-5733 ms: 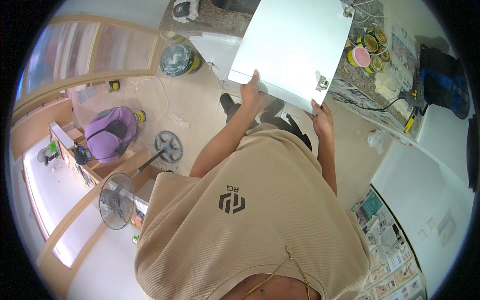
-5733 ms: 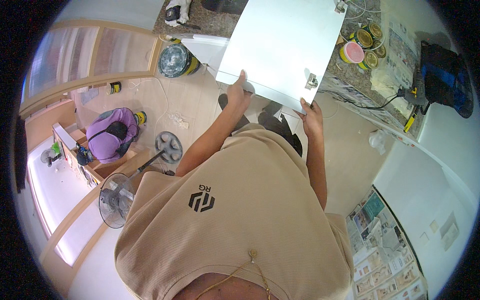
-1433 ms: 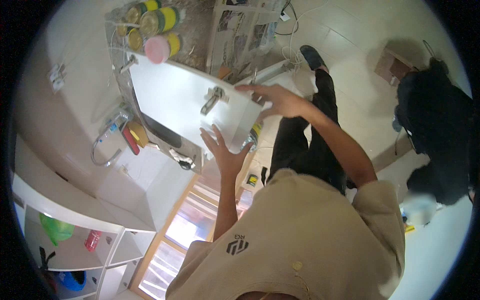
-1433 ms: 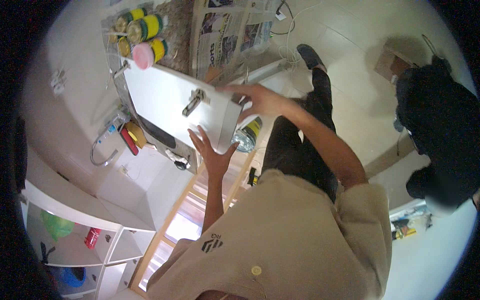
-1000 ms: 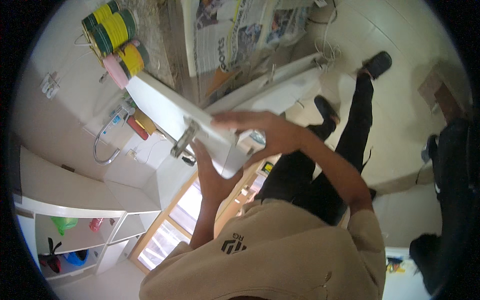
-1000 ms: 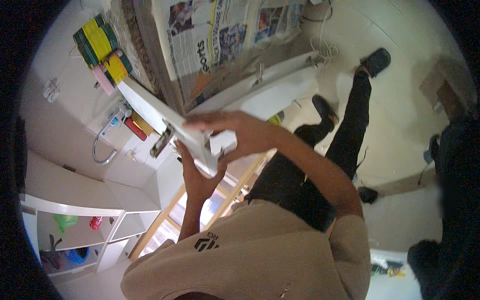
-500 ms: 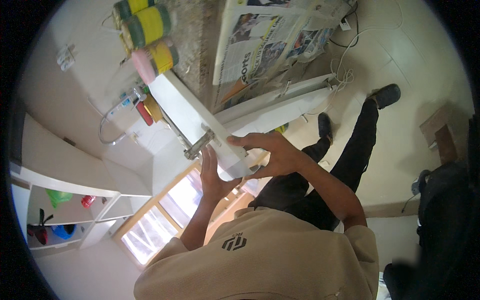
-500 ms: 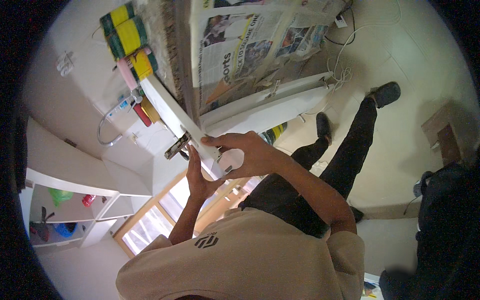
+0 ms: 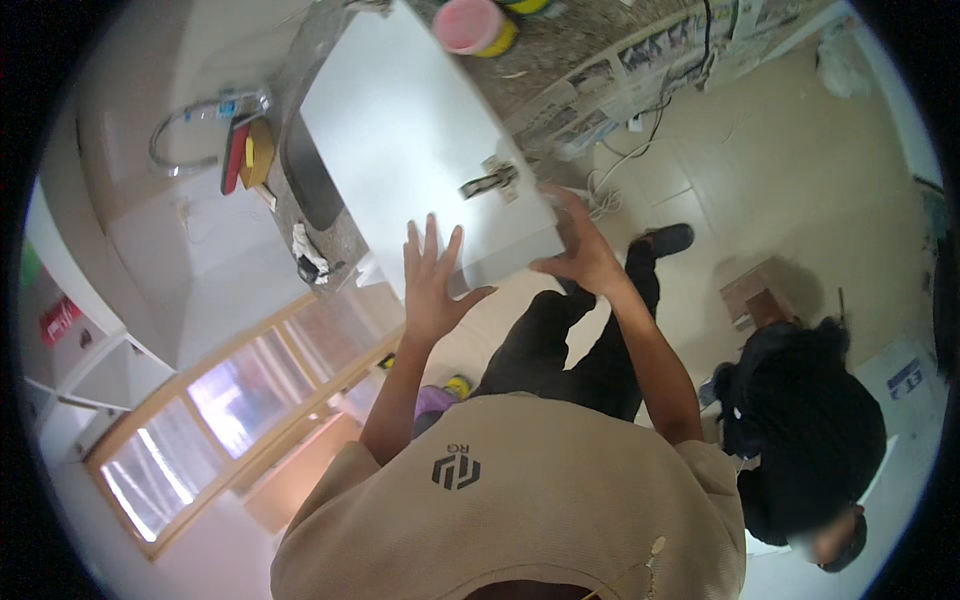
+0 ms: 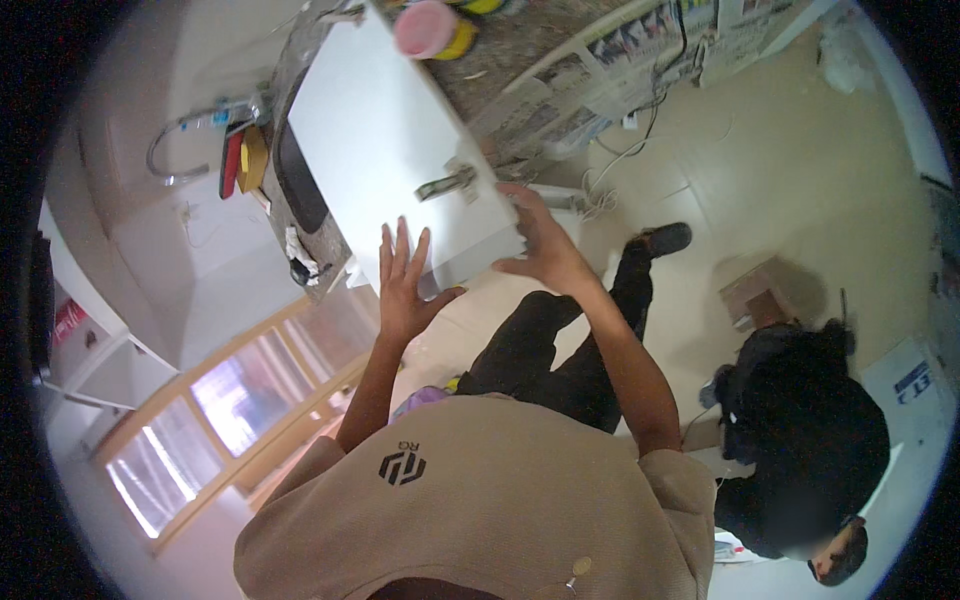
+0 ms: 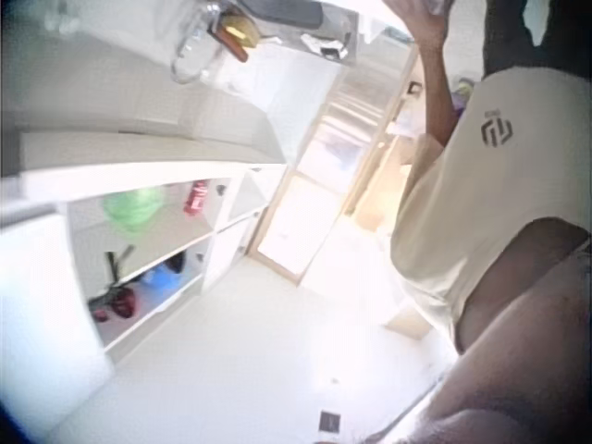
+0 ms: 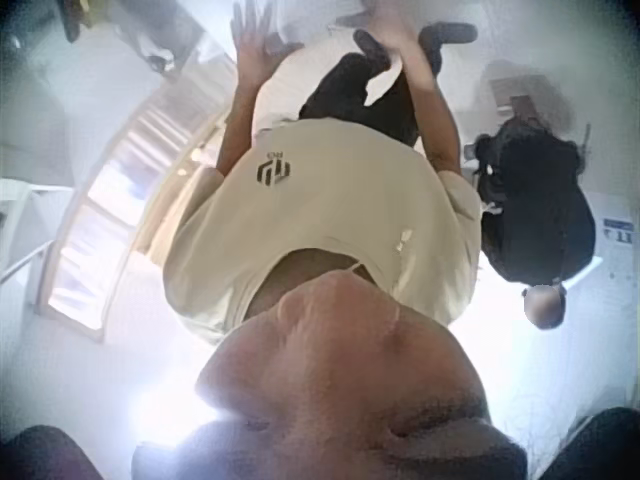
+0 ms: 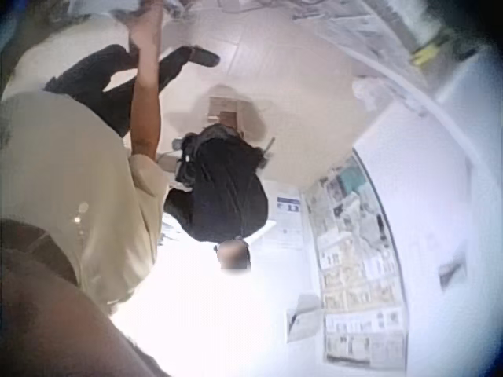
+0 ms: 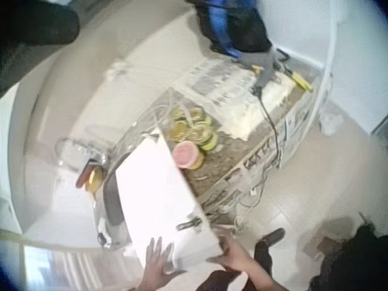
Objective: The person removes a white cabinet door from a wall-mounted unit and carries it to a workbench. They then handle a long wooden trim piece and a white door panel, aligning the trim with the door's edge and inspecting the fit. The person also briefly handles a metal hinge component.
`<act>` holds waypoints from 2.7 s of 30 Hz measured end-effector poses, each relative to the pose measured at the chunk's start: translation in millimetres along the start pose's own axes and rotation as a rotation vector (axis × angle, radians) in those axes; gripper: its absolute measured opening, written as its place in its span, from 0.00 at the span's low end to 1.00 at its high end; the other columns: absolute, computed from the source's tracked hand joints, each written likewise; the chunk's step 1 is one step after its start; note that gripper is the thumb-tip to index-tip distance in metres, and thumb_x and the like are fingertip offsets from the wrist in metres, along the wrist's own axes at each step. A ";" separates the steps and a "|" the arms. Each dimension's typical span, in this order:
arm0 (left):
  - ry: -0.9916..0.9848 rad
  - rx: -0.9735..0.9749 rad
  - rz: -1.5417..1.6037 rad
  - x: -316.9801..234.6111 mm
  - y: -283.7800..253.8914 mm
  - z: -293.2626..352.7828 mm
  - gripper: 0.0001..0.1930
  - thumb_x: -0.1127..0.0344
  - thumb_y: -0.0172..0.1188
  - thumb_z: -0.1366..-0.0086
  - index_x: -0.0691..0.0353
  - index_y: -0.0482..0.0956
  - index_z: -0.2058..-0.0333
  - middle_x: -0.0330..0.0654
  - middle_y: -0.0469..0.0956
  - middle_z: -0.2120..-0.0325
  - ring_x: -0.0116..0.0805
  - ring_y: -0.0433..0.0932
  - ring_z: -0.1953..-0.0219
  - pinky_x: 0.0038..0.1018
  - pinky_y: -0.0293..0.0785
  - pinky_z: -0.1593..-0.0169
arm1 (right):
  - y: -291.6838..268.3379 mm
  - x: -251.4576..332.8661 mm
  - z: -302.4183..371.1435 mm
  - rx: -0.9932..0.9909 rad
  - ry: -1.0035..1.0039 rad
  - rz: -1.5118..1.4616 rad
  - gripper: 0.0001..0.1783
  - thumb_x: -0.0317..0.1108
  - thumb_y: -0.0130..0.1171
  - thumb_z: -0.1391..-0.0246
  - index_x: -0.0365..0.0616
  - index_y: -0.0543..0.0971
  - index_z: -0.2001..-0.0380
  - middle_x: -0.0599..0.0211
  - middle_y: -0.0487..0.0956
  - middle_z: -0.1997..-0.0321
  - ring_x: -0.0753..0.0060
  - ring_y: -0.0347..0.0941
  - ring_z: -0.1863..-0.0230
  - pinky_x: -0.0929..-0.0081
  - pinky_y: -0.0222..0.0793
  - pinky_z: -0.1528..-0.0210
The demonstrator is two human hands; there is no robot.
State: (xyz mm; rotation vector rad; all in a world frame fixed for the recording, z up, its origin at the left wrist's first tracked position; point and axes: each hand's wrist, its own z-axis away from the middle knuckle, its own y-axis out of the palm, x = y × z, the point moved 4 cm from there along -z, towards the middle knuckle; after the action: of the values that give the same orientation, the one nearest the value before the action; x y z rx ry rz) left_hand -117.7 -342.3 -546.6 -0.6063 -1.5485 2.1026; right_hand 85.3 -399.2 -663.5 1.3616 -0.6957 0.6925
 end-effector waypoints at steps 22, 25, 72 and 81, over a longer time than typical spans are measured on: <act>-0.753 -0.668 2.097 113.1 102.6 144.0 0.13 0.68 0.62 0.31 0.65 0.75 0.52 0.39 0.77 0.59 0.31 0.78 0.55 0.36 0.81 0.48 | 26.1 48.7 -7.9 -0.290 0.449 0.634 0.29 0.43 0.71 0.46 0.38 0.75 0.46 0.64 0.78 0.50 0.68 0.73 0.50 0.66 0.70 0.49; -0.813 -0.826 1.997 110.5 126.2 128.1 0.12 0.66 0.64 0.33 0.62 0.76 0.54 0.38 0.78 0.60 0.29 0.78 0.57 0.33 0.81 0.52 | 5.0 43.0 -20.2 -0.254 0.479 0.714 0.28 0.45 0.72 0.47 0.40 0.77 0.48 0.64 0.79 0.51 0.67 0.74 0.51 0.63 0.71 0.50; -1.172 -1.639 1.691 45.2 94.7 60.8 0.42 0.73 0.73 0.43 0.62 0.49 0.40 0.56 0.63 0.43 0.43 0.67 0.41 0.36 0.63 0.36 | 7.2 44.6 -40.1 0.272 0.722 0.584 0.25 0.30 0.59 0.36 0.45 0.66 0.38 0.68 0.72 0.40 0.68 0.71 0.43 0.60 0.74 0.48; -1.018 -1.457 2.075 18.5 103.3 82.1 0.46 0.74 0.72 0.43 0.54 0.47 0.36 0.50 0.67 0.46 0.40 0.70 0.45 0.37 0.75 0.46 | 4.2 50.7 -32.7 0.193 0.756 0.600 0.30 0.27 0.65 0.42 0.43 0.65 0.38 0.65 0.73 0.41 0.66 0.72 0.44 0.62 0.73 0.46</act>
State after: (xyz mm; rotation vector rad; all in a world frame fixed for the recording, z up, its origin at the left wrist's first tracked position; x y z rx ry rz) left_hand -191.6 -420.7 -625.0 -2.8911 -4.1171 1.0620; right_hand 114.9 -364.3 -623.9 0.9291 -0.4127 1.6777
